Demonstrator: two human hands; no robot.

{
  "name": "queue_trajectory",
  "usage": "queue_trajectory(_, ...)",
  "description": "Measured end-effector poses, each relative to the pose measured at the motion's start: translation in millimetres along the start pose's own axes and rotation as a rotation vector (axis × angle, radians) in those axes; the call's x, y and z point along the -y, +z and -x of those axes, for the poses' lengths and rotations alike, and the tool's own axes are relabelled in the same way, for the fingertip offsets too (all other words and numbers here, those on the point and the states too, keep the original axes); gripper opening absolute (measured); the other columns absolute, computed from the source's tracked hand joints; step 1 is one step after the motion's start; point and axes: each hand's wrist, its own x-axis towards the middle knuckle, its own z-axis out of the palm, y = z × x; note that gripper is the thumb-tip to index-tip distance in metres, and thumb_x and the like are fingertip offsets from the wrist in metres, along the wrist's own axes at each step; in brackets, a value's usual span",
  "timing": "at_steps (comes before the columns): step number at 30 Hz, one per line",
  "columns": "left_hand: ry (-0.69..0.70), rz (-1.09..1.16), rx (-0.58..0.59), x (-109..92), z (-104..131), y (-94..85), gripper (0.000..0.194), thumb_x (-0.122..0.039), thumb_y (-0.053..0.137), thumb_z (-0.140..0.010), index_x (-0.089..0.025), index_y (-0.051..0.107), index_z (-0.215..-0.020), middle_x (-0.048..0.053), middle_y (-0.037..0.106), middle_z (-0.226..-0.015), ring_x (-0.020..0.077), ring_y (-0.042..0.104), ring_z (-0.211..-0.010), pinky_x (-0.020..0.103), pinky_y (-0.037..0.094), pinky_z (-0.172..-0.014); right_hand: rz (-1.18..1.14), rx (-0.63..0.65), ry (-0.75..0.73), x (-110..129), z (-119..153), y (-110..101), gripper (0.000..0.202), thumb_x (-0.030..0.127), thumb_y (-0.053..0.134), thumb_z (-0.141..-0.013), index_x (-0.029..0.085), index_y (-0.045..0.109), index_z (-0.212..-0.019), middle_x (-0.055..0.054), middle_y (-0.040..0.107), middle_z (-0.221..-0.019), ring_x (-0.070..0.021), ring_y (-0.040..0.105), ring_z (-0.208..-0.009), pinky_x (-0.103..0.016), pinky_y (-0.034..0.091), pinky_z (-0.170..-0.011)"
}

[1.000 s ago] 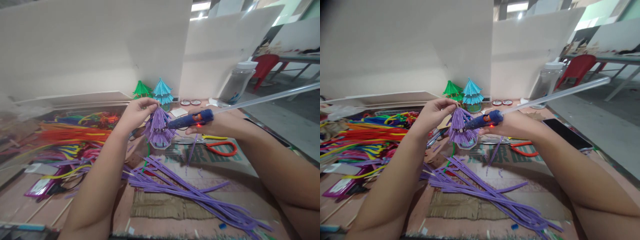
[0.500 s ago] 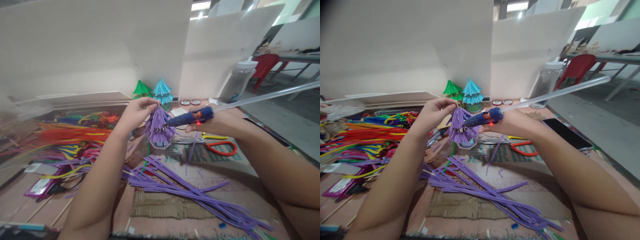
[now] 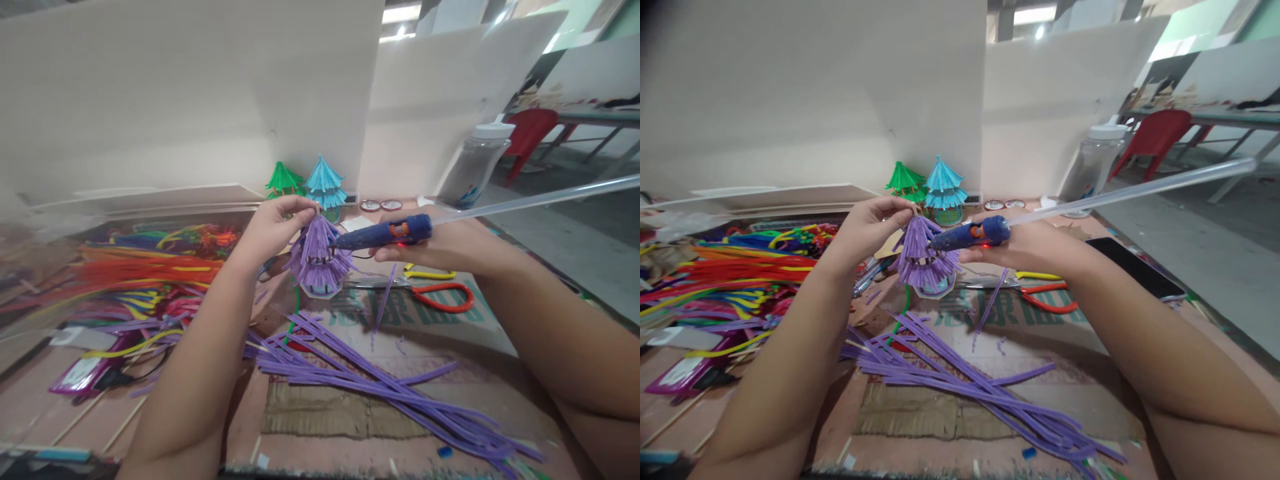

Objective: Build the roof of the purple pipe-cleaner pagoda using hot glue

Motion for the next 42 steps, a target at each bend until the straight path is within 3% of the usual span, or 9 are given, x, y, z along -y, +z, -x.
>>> queue_trajectory(3, 0.008, 0.006, 0.002, 0.9, -0.4, 0.0, 0.023, -0.036, 0.067, -0.086, -0.018, 0.075, -0.098, 0.004, 0.076, -0.100, 0.0193, 0.069, -0.096, 0.030, 0.050, -0.090, -0.002, 0.043, -0.029, -1.2, -0.5, 0.1, 0.046, 0.066, 0.065, -0.077, 0.026, 0.074, -0.098, -0.002, 0.074, -0.086, -0.0211, 0.066, -0.075, -0.031, 0.047, -0.064)
queue_trajectory(11, -0.002, -0.006, 0.002, 1.0, -0.7, -0.2, 0.024, -0.037, 0.067, -0.086, -0.018, 0.075, -0.099, 0.004, 0.076, -0.100, 0.0195, 0.068, -0.096, 0.030, 0.050, -0.090, 0.163, -0.063, -0.005, -2.6, 0.4, 2.2, 0.046, 0.068, 0.064, -0.077, 0.027, 0.070, -0.094, -0.003, 0.074, -0.090, -0.0218, 0.065, -0.077, -0.031, 0.044, -0.063)
queue_trajectory(29, -0.011, -0.022, -0.001, -4.1, 0.2, 0.6, 0.024, -0.036, 0.065, -0.086, -0.017, 0.075, -0.099, 0.005, 0.076, -0.101, 0.0197, 0.068, -0.096, 0.030, 0.051, -0.091, 0.093, -0.082, 0.040, 2.8, -2.1, 3.5, 0.036, 0.055, 0.075, -0.072, 0.026, 0.070, -0.093, -0.003, 0.073, -0.097, -0.0211, 0.066, -0.078, -0.029, 0.045, -0.061)
queue_trajectory(42, -0.025, -0.039, -0.004, -6.2, 0.4, 0.7, 0.025, -0.037, 0.065, -0.085, -0.018, 0.075, -0.099, 0.005, 0.076, -0.099, 0.0204, 0.068, -0.095, 0.031, 0.052, -0.090, 0.052, -0.118, 0.040, -1.4, -3.1, 8.3, 0.041, 0.059, 0.071, -0.076, 0.027, 0.072, -0.101, -0.004, 0.073, -0.092, -0.0243, 0.067, -0.085, -0.034, 0.050, -0.070)
